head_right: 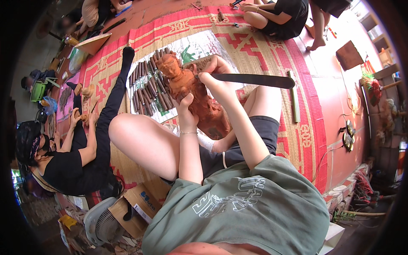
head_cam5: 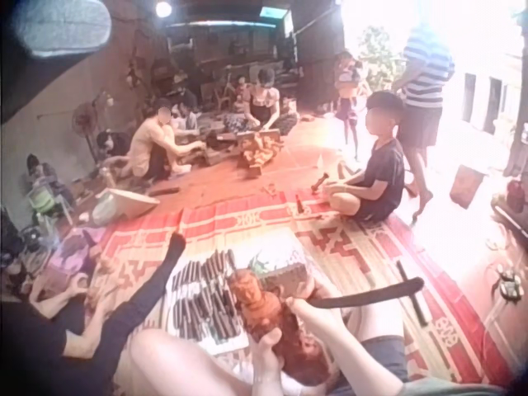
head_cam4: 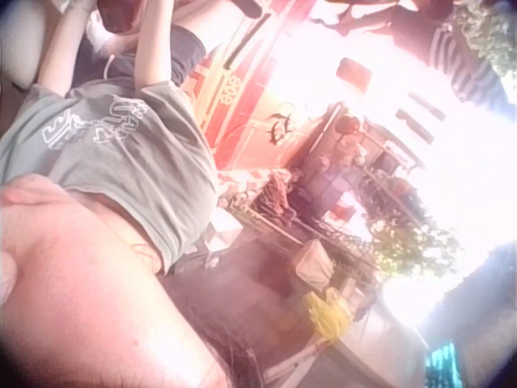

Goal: The person sits on a mat and carves a small wooden figurine using a chisel. They hold the wood in their left hand and use the tool in their right hand to shape the surface, occasionally rotating the piece to access different angles.

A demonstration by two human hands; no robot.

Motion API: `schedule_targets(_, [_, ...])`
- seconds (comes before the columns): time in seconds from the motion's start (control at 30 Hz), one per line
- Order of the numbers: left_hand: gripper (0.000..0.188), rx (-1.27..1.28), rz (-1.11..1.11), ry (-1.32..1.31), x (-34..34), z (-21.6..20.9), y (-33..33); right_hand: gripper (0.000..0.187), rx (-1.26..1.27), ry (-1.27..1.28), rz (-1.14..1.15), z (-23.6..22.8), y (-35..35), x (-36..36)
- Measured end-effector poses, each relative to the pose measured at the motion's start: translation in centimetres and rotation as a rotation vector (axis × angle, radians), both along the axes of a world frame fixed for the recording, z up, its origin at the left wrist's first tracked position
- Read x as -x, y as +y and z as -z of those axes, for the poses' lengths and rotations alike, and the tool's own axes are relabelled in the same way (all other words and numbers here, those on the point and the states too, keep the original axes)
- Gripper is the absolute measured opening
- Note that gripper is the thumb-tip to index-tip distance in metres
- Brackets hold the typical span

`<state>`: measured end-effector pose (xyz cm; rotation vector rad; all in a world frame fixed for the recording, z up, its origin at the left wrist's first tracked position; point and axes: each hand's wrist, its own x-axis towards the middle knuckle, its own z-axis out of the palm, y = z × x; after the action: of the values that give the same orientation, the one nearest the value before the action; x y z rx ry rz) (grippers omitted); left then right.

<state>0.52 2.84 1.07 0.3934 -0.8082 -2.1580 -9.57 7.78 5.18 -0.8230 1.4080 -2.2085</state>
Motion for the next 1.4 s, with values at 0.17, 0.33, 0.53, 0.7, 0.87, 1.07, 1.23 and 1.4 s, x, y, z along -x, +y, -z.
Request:
schedule_targets(0.17, [0.059, 0.019, -0.011, 0.015, 0.1, -0.4, 0.2, 0.022, 0.025, -0.043, 0.006, 0.1, 0.2, -0.1])
schedule_targets(0.33, [0.052, 0.142, -0.049, -0.063, 0.0, -0.7, 0.2, 0.023, 0.002, -0.056, -0.010, 0.2, 0.1, 0.0])
schedule_targets(0.53, [0.049, 0.155, -0.055, -0.095, -0.2, -0.3, 0.0, 0.023, 0.043, -0.047, -0.053, 0.7, 0.1, 0.2])
schedule_targets(0.7, [0.049, 0.135, -0.089, -0.062, 0.3, -0.8, 0.6, 0.024, 0.052, -0.058, -0.010, 0.9, 0.3, 0.3])
schedule_targets(0.87, [0.052, 0.178, -0.074, -0.058, 0.2, -0.8, 0.5, 0.024, 0.084, -0.106, -0.021, 0.2, 0.5, 0.0])
schedule_targets(1.07, [0.054, 0.259, -0.092, -0.079, -0.3, -1.0, 0.4, 0.024, 0.050, -0.110, -0.074, -0.3, 0.6, -0.2])
schedule_targets(1.23, [0.054, 0.265, -0.091, -0.077, -0.4, -0.7, 0.2, 0.027, 0.065, -0.082, -0.101, -0.1, 0.3, -0.1])
schedule_targets(1.4, [0.052, 0.179, -0.088, -0.035, -0.1, -0.7, 0.4, 0.028, 0.113, -0.100, -0.093, 0.8, 0.4, 0.0])
